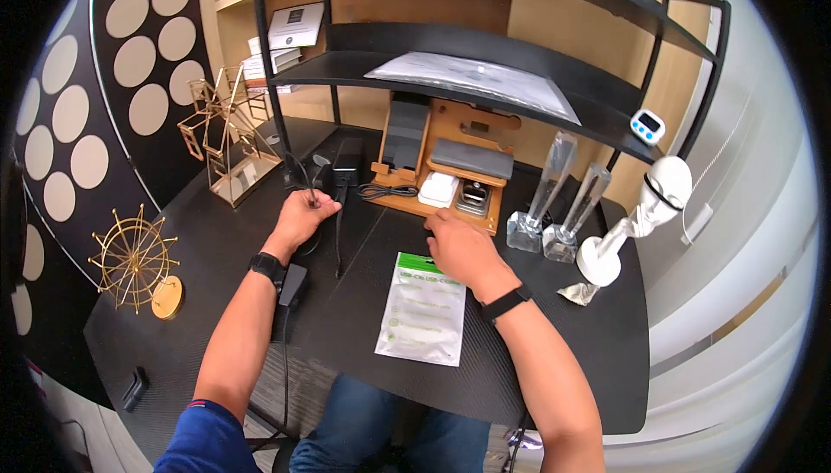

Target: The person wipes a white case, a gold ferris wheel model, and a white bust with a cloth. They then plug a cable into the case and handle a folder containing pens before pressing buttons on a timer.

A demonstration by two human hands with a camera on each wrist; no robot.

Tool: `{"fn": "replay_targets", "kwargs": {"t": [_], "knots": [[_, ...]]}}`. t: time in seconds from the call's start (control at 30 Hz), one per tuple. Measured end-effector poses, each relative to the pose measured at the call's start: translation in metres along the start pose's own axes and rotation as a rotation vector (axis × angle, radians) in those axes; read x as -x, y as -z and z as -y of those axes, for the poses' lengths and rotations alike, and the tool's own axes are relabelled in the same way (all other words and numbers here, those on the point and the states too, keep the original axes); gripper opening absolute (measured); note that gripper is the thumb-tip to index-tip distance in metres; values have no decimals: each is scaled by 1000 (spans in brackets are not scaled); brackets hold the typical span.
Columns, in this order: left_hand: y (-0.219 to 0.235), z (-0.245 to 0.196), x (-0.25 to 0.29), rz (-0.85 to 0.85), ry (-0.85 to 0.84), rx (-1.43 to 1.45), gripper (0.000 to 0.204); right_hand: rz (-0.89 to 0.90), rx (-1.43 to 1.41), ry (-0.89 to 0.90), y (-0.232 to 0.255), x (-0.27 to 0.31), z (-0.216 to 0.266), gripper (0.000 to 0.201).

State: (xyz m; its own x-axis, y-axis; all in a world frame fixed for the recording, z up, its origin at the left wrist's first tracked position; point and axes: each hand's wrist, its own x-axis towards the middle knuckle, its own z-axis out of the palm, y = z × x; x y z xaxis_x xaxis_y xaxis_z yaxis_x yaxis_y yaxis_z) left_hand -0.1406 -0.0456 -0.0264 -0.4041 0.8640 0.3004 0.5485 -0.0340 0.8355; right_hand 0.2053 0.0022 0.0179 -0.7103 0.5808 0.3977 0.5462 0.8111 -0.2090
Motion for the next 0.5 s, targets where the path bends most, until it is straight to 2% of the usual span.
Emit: {"fn": "replay_targets", "kwargs": {"t": [0.13, 0.23, 0.33, 0.43, 0.5], "knots": [[-1, -1, 1, -31, 0, -17, 35, -44, 91, -26, 13, -6, 17, 22], [-5, 1, 1, -79, -68, -13, 29, -77, 30, -37, 21, -16, 33, 23], [-4, -9, 3, -57, 31, 143, 25, -126, 89, 1, 22, -42, 51, 22], [0, -16, 6, -58, 80, 205, 26, -99, 118, 55, 22, -80, 78, 21], [1, -17, 6, -70, 57, 195, 27, -128, 88, 106, 8, -108, 85, 22]]}}
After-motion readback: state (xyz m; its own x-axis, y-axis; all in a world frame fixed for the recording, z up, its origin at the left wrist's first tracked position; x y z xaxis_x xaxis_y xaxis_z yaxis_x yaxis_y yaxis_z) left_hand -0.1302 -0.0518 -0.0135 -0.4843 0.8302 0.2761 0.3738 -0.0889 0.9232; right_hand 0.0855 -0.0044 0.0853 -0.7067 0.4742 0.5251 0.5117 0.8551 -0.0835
